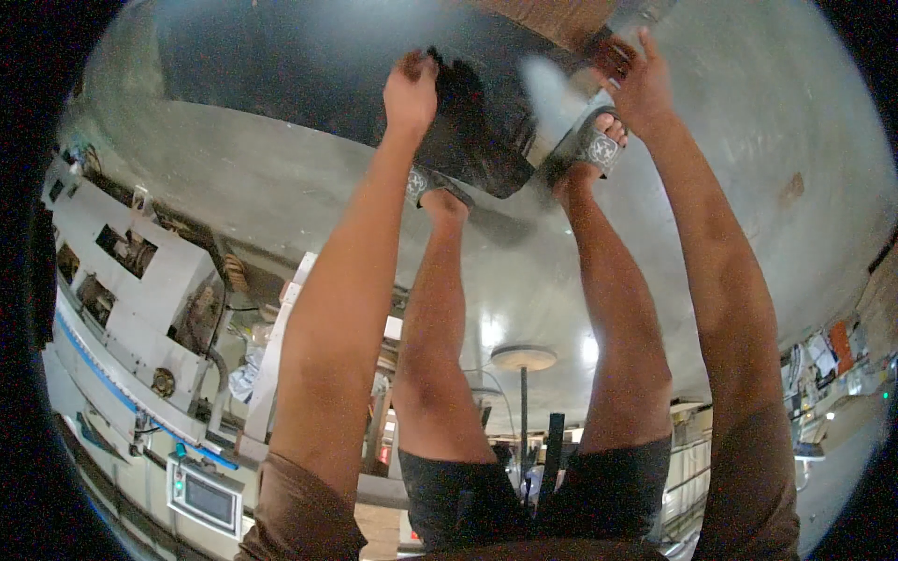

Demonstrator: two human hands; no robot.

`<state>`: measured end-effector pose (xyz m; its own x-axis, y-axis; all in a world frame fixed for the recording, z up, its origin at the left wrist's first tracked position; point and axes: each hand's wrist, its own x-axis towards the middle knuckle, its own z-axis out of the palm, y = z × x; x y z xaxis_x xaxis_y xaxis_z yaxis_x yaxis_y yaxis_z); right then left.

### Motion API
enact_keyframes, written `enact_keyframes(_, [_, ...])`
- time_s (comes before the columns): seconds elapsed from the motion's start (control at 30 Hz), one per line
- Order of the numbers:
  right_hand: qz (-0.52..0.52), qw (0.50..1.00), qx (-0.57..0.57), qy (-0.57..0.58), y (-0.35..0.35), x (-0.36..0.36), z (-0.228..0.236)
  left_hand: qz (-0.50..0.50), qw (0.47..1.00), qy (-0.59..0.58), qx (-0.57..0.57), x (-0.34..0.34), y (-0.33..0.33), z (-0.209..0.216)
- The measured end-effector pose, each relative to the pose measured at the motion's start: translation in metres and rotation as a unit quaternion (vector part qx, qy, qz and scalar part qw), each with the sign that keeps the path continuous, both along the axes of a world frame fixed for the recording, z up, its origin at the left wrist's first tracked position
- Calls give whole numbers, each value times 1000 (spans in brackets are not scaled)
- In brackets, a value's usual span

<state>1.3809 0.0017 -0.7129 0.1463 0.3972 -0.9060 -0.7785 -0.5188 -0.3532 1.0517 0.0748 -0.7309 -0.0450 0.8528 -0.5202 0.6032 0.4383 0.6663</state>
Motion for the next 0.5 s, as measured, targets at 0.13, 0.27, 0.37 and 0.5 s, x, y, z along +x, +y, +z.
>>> enact_keyframes(0.13, [-32,999,-3,-29,44,-28,5,121,954,-270,51,-1,47,-93])
enact_keyframes(0.27, [-37,997,5,-71,48,-35,4,217,896,-385,-40,40,57,-98])
enact_keyframes(0.37, [-40,994,17,-102,47,-34,7,209,910,-356,-36,75,55,-60])
enact_keyframes(0.5, [-35,995,45,-80,53,-34,-3,236,912,-334,-31,80,55,-57])
